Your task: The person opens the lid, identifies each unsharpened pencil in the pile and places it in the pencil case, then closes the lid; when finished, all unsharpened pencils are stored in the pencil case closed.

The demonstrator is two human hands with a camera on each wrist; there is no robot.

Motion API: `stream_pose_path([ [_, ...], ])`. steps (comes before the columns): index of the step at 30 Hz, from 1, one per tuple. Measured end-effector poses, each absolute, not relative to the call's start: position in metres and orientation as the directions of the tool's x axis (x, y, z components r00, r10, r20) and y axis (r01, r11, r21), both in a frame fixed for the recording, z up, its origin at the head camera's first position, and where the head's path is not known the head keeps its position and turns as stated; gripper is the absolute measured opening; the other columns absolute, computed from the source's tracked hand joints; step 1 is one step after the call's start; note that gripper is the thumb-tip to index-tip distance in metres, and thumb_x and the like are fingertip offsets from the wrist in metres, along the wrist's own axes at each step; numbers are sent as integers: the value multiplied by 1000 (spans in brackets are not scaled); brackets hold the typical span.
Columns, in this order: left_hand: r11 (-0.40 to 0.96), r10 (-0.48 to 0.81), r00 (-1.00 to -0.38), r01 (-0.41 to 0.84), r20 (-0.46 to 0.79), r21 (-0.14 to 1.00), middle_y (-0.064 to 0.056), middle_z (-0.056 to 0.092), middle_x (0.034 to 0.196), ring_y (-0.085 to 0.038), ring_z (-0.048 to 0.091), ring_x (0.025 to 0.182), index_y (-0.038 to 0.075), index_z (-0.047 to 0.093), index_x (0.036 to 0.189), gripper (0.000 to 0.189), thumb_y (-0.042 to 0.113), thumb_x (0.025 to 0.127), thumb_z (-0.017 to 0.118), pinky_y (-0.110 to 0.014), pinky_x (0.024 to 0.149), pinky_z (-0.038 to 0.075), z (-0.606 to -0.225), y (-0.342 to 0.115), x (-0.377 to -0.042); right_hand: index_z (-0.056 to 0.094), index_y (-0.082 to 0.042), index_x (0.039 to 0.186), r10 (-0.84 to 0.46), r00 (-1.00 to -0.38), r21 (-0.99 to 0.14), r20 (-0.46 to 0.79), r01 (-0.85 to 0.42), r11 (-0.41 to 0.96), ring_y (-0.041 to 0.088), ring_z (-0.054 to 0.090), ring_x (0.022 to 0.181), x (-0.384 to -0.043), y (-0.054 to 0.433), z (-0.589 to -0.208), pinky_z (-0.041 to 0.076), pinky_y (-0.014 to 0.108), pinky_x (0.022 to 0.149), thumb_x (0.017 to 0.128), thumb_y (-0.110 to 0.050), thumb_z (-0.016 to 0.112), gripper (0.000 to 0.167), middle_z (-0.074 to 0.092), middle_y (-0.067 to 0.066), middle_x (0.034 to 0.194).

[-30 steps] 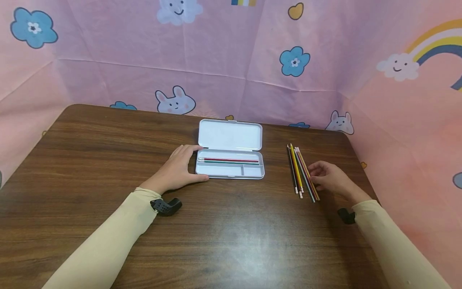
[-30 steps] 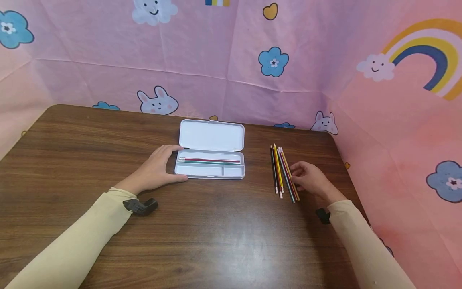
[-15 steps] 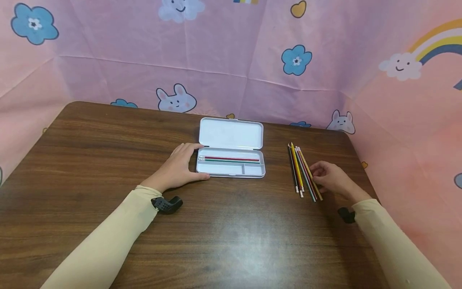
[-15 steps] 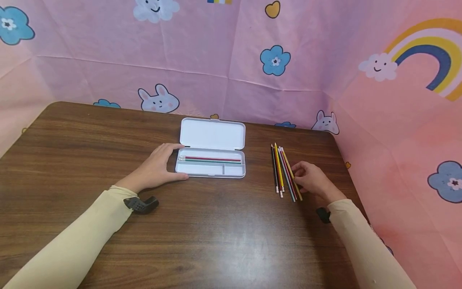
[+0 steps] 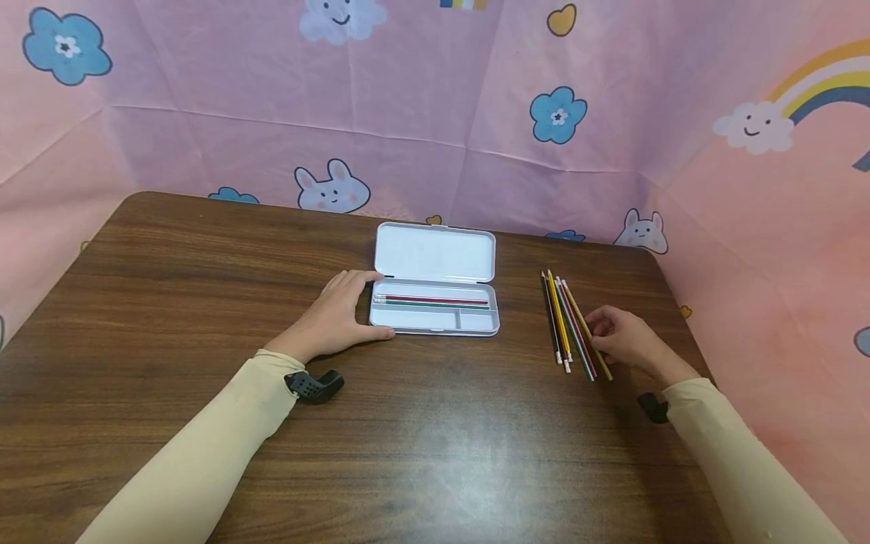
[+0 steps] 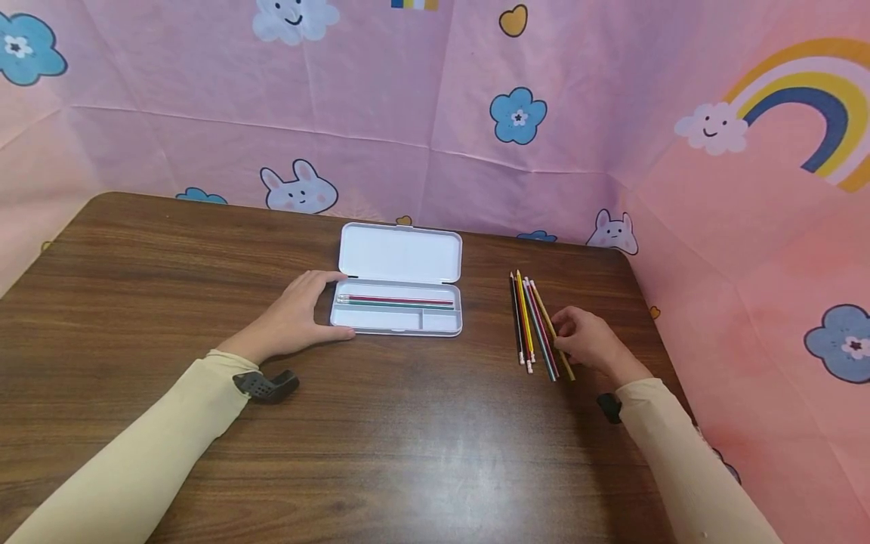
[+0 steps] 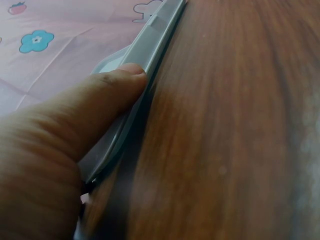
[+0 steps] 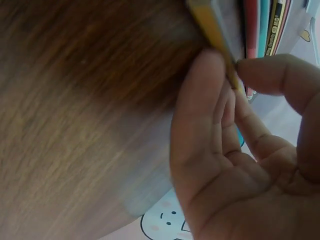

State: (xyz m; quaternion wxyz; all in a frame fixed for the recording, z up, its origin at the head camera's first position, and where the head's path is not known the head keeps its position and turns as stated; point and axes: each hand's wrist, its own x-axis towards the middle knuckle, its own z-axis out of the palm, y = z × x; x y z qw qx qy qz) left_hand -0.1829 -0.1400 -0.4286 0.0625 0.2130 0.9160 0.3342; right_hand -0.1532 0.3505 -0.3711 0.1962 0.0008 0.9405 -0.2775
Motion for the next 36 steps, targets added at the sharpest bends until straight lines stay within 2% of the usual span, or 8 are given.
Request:
stream_pose_path([
  [9, 689, 434, -901, 345, 19, 637, -13, 40, 158, -34, 31, 149, 10, 34, 159, 102, 61, 83, 80, -58, 124, 21, -428, -139, -183, 52, 7, 134, -79, -921, -452, -382, 112, 885, 25, 64, 84, -148, 350, -368, 61, 36, 66, 97, -8, 66, 43, 61, 22, 108],
  [19, 687, 434, -900, 351, 28, 636, -13, 41, 157, -33, 32, 148, 10, 35, 158, 101, 59, 83, 81, -57, 124, 22, -427, -139, -183, 57, 7, 127, -49, -941, -396, -334, 93, 914, 23, 62, 78, -146, 348, -369, 55, 33, 62, 95, -5, 65, 35, 63, 19, 100],
  [22, 686, 433, -901, 353, 33, 637, -13, 41, 157, -33, 34, 147, 10, 35, 158, 101, 58, 82, 82, -57, 123, 23, -428, -140, -183, 61, 8, 122, -48, -952, -363, -301, 69, 929, 25, 63, 80, -146, 350, -369, 54, 35, 64, 94, -7, 66, 32, 66, 20, 100],
  [26, 689, 433, -901, 350, 27, 635, -14, 40, 158, -34, 30, 150, 10, 34, 159, 102, 60, 82, 81, -59, 125, 18, -429, -140, -183, 64, 8, 117, -47, -962, -339, -271, 49, 939, 28, 64, 83, -144, 355, -369, 54, 40, 69, 92, -8, 66, 29, 68, 21, 100],
  [33, 692, 429, -903, 340, 15, 638, -15, 39, 159, -36, 27, 152, 10, 34, 159, 102, 60, 82, 81, -59, 125, 16, -428, -140, -182, 64, 5, 118, -15, -972, -324, -233, 63, 944, 34, 67, 92, -140, 361, -369, 54, 51, 78, 93, -11, 67, 30, 70, 22, 104],
  [36, 691, 429, -903, 339, 14, 639, -14, 40, 158, -35, 30, 150, 10, 34, 159, 102, 60, 82, 81, -59, 124, 19, -428, -140, -182, 63, 4, 120, -11, -977, -317, -213, 59, 946, 33, 68, 90, -138, 362, -368, 54, 49, 77, 93, -11, 67, 31, 71, 22, 106],
])
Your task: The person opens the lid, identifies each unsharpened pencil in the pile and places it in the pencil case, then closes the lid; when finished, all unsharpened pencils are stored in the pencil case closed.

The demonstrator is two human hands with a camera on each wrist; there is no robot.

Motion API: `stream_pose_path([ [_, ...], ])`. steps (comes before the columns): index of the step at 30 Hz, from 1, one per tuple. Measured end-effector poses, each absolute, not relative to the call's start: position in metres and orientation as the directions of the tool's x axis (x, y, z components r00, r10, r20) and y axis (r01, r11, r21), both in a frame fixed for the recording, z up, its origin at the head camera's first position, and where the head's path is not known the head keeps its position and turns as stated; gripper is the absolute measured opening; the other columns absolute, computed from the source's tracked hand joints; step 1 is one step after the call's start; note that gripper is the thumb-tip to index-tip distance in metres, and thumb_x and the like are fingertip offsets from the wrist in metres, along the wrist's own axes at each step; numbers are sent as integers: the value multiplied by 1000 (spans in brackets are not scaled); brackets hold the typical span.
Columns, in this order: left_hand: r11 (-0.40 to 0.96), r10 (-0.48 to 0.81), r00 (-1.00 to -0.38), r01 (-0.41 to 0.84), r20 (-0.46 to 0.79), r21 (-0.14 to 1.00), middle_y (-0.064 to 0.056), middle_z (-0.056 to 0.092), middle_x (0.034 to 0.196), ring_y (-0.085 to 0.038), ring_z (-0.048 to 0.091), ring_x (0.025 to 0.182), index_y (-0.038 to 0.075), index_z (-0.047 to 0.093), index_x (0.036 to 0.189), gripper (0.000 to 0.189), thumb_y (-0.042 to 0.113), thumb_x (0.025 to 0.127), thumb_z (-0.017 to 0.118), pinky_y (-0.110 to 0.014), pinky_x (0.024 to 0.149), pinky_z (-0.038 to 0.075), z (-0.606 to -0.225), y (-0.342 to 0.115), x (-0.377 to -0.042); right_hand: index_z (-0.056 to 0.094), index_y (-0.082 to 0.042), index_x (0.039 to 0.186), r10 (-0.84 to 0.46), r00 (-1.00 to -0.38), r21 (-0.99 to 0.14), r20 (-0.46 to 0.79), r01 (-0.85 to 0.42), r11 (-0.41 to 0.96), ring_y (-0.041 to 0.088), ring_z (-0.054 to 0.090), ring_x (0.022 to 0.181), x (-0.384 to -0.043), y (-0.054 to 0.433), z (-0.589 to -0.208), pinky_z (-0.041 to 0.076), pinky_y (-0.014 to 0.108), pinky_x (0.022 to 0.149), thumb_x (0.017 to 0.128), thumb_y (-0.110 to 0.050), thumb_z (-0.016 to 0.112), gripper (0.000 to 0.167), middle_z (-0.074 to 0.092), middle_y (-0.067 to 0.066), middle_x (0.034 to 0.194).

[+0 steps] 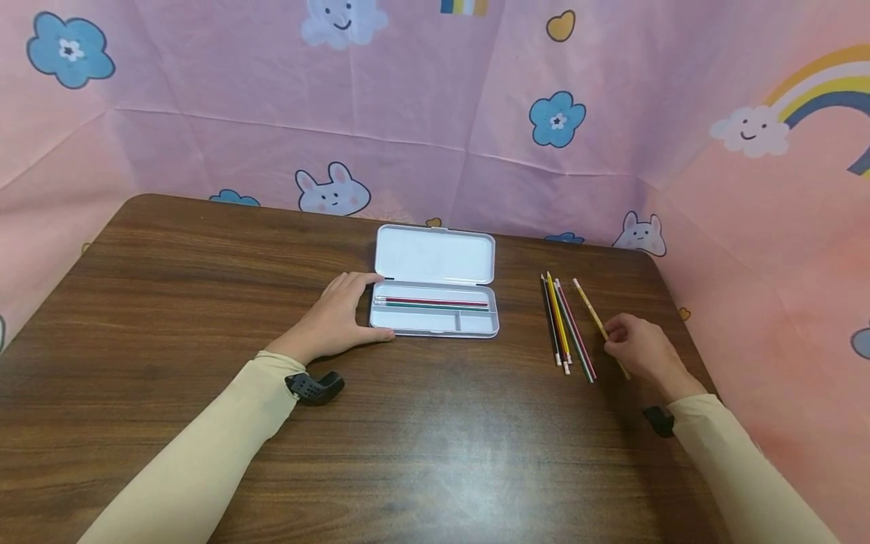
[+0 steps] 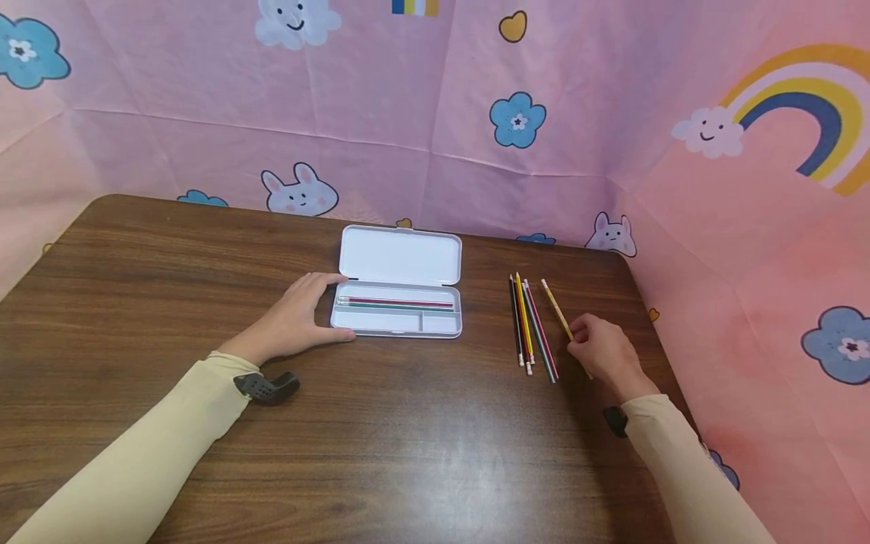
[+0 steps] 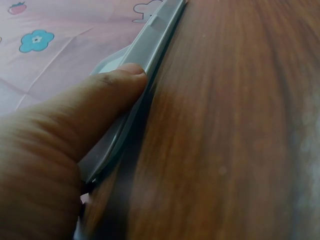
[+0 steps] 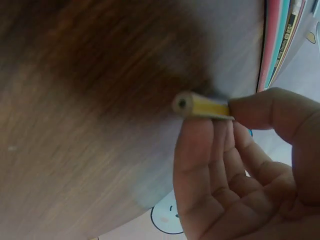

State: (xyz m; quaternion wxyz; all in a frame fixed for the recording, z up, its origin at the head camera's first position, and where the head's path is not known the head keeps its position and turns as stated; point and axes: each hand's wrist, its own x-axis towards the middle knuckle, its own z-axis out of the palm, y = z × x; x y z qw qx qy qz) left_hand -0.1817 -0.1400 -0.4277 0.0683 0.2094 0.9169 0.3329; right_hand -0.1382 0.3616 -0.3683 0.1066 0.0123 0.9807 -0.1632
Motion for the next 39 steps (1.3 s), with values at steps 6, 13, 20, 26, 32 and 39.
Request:
stream_pose_path([
  [6, 689, 427, -904, 332, 8, 644, -13, 41, 158, -33, 32, 148, 11, 34, 159, 102, 61, 82, 81, -59, 123, 22, -428, -141, -181, 64, -1, 121, -31, -994, -291, -106, 1, 957, 28, 66, 85, -135, 358, -366, 51, 41, 66, 93, -10, 66, 30, 71, 17, 104],
  [13, 690, 427, -904, 336, 15, 641, -13, 41, 158, -34, 32, 148, 11, 35, 159, 102, 60, 82, 81, -58, 124, 21, -428, -140, -182, 69, -2, 116, -123, -981, -275, 153, -162, 948, 34, 68, 86, -133, 343, -361, 54, 54, 66, 90, -3, 69, 26, 71, 16, 99],
  [20, 698, 423, -906, 330, 6, 636, -14, 40, 159, -34, 30, 150, 10, 34, 159, 102, 60, 82, 81, -58, 125, 19, -427, -140, -182, 71, -5, 114, -184, -938, -255, 293, -262, 931, 30, 69, 82, -137, 320, -359, 56, 52, 63, 89, 1, 67, 26, 70, 11, 96],
  [26, 694, 425, -905, 333, 9, 638, -13, 40, 158, -33, 31, 150, 11, 35, 159, 102, 61, 82, 80, -58, 124, 20, -427, -140, -182, 72, -4, 115, -230, -924, -269, 304, -315, 910, 28, 70, 87, -141, 293, -355, 59, 50, 69, 93, -1, 68, 22, 70, 11, 98],
  [32, 695, 428, -904, 339, 14, 634, -13, 40, 158, -34, 31, 150, 11, 34, 159, 103, 63, 82, 80, -59, 124, 21, -429, -141, -183, 72, -6, 111, -276, -914, -270, 298, -358, 894, 24, 70, 83, -149, 264, -351, 60, 46, 67, 93, -2, 71, 19, 70, 8, 97],
  [39, 694, 424, -905, 331, 7, 639, -13, 39, 160, -35, 25, 154, 11, 34, 159, 103, 63, 82, 79, -60, 126, 16, -429, -141, -183, 74, -7, 109, -377, -853, -219, 362, -471, 855, 19, 65, 79, -157, 235, -353, 58, 38, 62, 92, -2, 72, 18, 68, 4, 93],
])
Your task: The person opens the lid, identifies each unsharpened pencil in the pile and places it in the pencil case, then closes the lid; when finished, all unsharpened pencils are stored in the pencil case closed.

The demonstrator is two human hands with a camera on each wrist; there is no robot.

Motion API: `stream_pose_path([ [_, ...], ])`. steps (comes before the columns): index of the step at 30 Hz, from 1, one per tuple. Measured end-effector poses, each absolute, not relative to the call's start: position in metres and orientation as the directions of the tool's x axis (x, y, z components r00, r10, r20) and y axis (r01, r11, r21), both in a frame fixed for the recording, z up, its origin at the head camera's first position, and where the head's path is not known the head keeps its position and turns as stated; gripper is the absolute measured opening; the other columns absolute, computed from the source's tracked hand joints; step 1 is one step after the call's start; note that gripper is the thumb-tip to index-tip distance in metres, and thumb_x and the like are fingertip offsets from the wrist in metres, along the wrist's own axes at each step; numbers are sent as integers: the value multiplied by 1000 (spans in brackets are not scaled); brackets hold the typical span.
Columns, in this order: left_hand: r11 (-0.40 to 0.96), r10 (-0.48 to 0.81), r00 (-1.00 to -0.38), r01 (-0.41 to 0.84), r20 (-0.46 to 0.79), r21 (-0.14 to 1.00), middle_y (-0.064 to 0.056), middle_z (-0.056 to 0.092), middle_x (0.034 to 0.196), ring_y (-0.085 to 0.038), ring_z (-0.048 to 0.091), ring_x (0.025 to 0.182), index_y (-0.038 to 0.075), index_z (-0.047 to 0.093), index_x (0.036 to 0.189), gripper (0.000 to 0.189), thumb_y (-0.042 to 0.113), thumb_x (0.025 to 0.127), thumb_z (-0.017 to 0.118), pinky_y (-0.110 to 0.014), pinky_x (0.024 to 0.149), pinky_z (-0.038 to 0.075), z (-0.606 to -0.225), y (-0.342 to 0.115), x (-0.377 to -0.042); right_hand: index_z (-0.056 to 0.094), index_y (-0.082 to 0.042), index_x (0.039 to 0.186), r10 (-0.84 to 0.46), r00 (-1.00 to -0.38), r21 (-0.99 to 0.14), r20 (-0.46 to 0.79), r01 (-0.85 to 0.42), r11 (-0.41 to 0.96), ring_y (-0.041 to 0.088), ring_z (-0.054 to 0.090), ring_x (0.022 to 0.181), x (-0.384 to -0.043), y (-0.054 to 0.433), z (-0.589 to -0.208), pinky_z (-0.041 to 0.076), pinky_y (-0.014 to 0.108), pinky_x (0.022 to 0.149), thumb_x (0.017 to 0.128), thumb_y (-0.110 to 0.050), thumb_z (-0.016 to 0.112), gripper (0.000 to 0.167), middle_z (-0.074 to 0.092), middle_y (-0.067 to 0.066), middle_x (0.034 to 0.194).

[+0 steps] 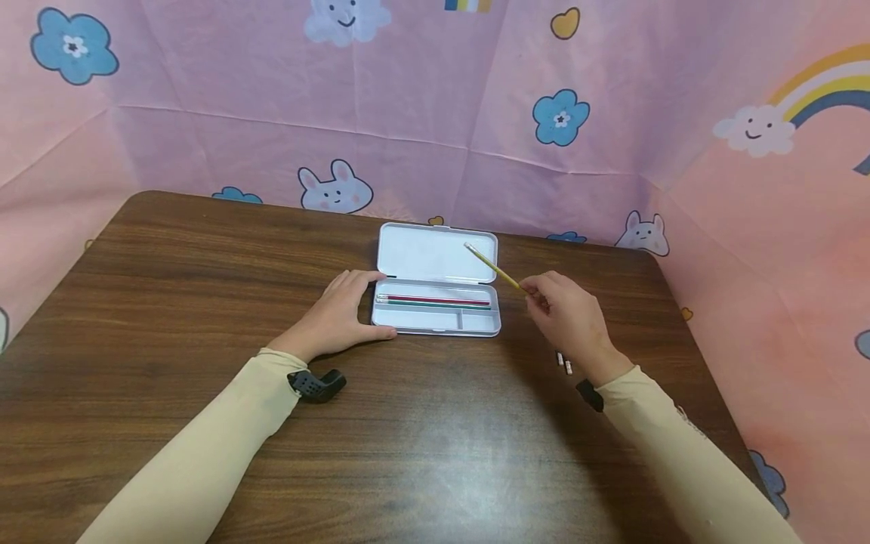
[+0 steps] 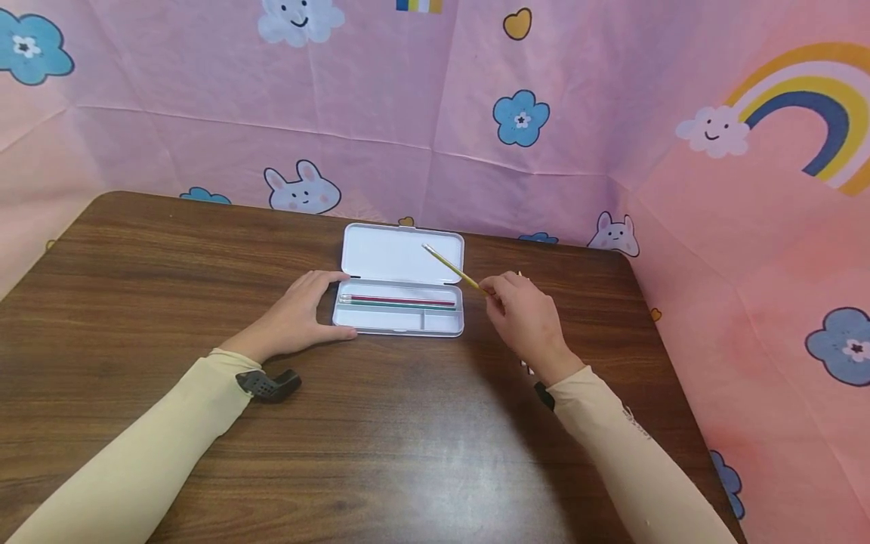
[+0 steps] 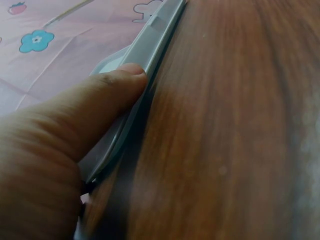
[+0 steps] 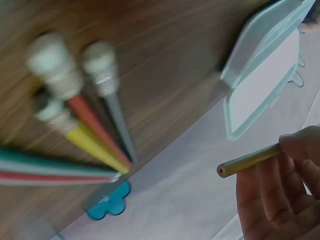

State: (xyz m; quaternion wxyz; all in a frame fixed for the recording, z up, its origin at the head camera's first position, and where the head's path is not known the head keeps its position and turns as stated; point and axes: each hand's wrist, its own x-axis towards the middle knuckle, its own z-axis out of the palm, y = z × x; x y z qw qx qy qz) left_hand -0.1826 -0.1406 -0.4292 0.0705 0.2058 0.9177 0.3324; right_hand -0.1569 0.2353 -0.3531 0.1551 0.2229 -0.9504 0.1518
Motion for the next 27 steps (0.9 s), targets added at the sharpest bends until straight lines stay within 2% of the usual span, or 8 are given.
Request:
stream_pose_path([
  [6, 692, 426, -905, 334, 11, 640, -13, 39, 159, -34, 27, 152, 11, 35, 159, 103, 64, 82, 79, -58, 125, 18, -430, -141, -183, 76, -9, 112, -429, -831, -174, 353, -509, 843, 20, 65, 81, -164, 215, -356, 55, 37, 59, 93, -4, 73, 20, 72, 5, 98],
  [14, 693, 424, -906, 334, 13, 639, -12, 40, 159, -33, 29, 151, 12, 35, 158, 104, 65, 81, 79, -58, 125, 20, -431, -141, -183, 78, -12, 113, -548, -770, -95, 326, -603, 792, 22, 67, 90, -175, 191, -364, 58, 37, 64, 96, -6, 70, 19, 73, 4, 99],
  [21, 692, 426, -905, 335, 13, 639, -12, 39, 160, -34, 25, 154, 12, 35, 158, 104, 67, 81, 78, -58, 127, 14, -432, -142, -184, 80, -15, 113, -634, -717, -37, 290, -671, 741, 21, 70, 94, -185, 172, -372, 60, 35, 64, 96, -2, 68, 25, 74, 2, 99],
  [27, 682, 435, -900, 347, 25, 643, -12, 40, 159, -33, 28, 153, 11, 36, 158, 103, 66, 81, 79, -54, 128, 11, -432, -142, -185, 80, -16, 112, -659, -715, -9, 236, -679, 734, 19, 69, 90, -193, 161, -377, 59, 35, 66, 98, -2, 67, 23, 73, 1, 98],
])
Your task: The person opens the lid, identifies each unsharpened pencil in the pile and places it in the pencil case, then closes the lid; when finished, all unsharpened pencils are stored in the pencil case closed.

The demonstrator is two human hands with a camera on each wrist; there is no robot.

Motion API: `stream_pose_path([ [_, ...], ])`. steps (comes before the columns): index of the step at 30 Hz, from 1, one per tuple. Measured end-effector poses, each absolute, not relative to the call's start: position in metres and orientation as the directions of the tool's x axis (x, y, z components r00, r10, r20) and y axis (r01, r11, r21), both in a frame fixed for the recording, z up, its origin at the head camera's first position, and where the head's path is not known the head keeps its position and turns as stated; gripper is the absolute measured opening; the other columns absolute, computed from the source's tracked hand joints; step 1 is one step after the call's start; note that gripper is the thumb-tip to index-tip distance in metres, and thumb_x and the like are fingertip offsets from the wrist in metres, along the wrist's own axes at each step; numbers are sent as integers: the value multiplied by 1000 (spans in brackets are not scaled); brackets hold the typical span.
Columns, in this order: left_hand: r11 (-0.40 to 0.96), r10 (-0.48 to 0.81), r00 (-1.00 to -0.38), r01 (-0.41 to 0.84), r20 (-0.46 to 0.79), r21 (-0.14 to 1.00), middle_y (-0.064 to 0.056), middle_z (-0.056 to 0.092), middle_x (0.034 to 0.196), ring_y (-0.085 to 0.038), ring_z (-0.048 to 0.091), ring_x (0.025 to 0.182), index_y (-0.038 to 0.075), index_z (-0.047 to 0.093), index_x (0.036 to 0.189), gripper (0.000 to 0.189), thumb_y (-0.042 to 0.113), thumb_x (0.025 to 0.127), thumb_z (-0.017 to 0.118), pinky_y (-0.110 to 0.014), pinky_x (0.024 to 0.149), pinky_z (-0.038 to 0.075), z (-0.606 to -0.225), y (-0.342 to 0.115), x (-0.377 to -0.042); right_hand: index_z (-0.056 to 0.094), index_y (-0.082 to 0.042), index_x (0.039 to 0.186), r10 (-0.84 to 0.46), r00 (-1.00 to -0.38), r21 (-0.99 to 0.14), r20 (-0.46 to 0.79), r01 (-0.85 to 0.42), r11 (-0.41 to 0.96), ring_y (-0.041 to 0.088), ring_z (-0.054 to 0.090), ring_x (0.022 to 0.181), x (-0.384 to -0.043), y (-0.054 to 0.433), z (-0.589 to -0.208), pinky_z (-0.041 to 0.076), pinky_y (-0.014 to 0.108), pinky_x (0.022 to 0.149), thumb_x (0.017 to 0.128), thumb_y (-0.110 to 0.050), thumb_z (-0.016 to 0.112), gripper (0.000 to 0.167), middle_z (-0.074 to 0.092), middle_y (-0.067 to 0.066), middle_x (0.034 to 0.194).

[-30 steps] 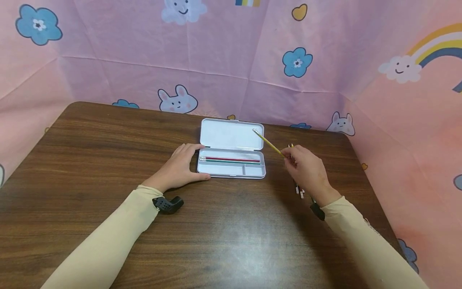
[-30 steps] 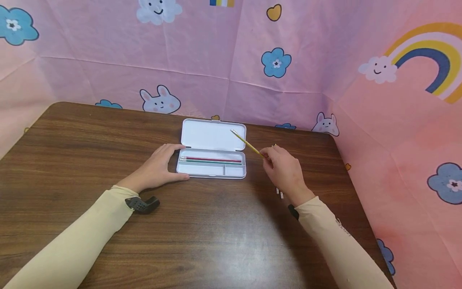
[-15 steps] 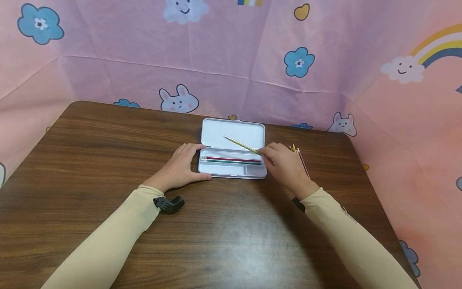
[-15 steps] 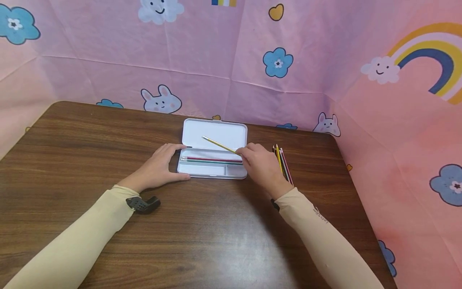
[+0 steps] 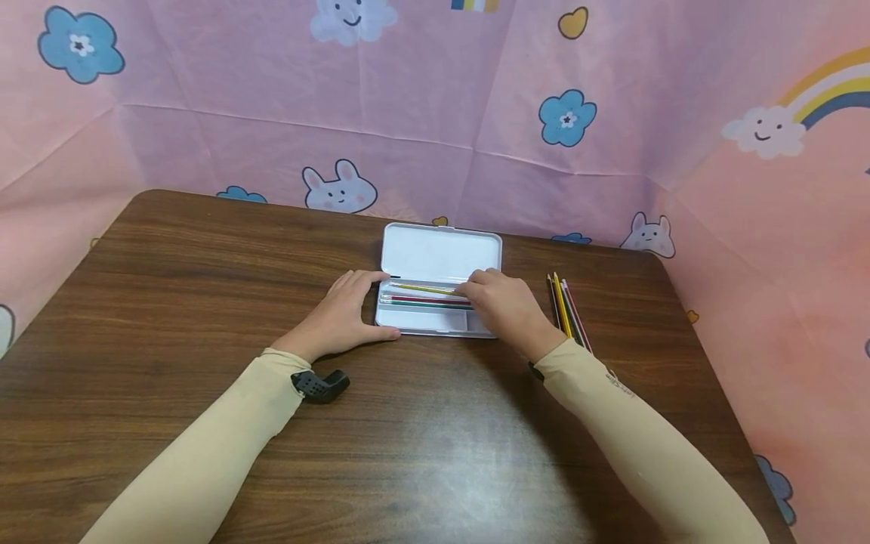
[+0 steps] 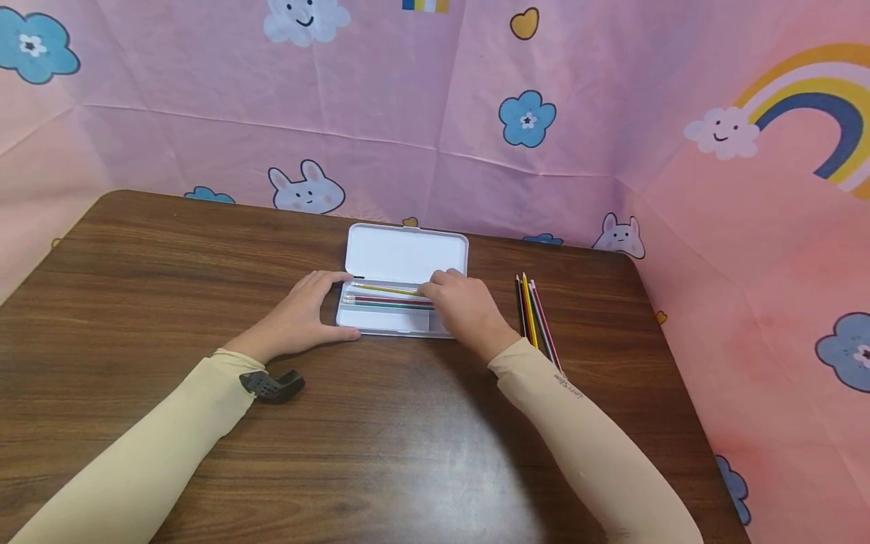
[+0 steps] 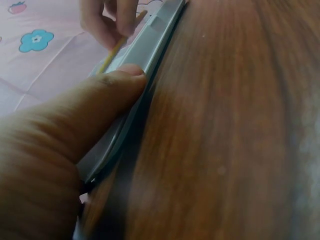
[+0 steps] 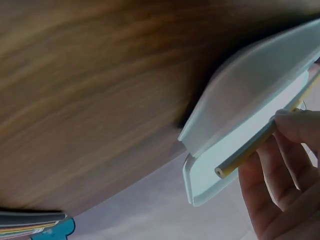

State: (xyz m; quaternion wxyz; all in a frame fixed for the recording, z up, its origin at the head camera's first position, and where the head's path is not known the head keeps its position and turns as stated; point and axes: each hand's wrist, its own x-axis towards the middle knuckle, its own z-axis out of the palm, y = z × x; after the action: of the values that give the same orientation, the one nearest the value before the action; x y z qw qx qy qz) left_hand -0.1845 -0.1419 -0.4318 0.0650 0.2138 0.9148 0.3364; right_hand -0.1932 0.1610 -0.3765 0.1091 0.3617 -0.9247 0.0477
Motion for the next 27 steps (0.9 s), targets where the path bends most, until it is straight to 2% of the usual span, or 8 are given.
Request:
stream_pose_path([
  [11, 689, 426, -905, 334, 14, 644, -12, 41, 159, -33, 28, 152, 11, 36, 158, 102, 62, 82, 81, -53, 128, 10, -429, -140, -183, 79, -17, 115, -659, -740, 8, 133, -664, 747, 22, 69, 94, -204, 151, -380, 60, 40, 69, 98, -3, 65, 25, 72, 2, 98],
  [27, 692, 423, -906, 330, 10, 642, -12, 40, 159, -32, 28, 152, 11, 36, 158, 102, 62, 82, 80, -53, 128, 11, -429, -140, -182, 79, -17, 116, -631, -775, -57, 33, -631, 773, 22, 71, 99, -211, 141, -381, 61, 43, 76, 100, -2, 62, 28, 74, 2, 102],
])
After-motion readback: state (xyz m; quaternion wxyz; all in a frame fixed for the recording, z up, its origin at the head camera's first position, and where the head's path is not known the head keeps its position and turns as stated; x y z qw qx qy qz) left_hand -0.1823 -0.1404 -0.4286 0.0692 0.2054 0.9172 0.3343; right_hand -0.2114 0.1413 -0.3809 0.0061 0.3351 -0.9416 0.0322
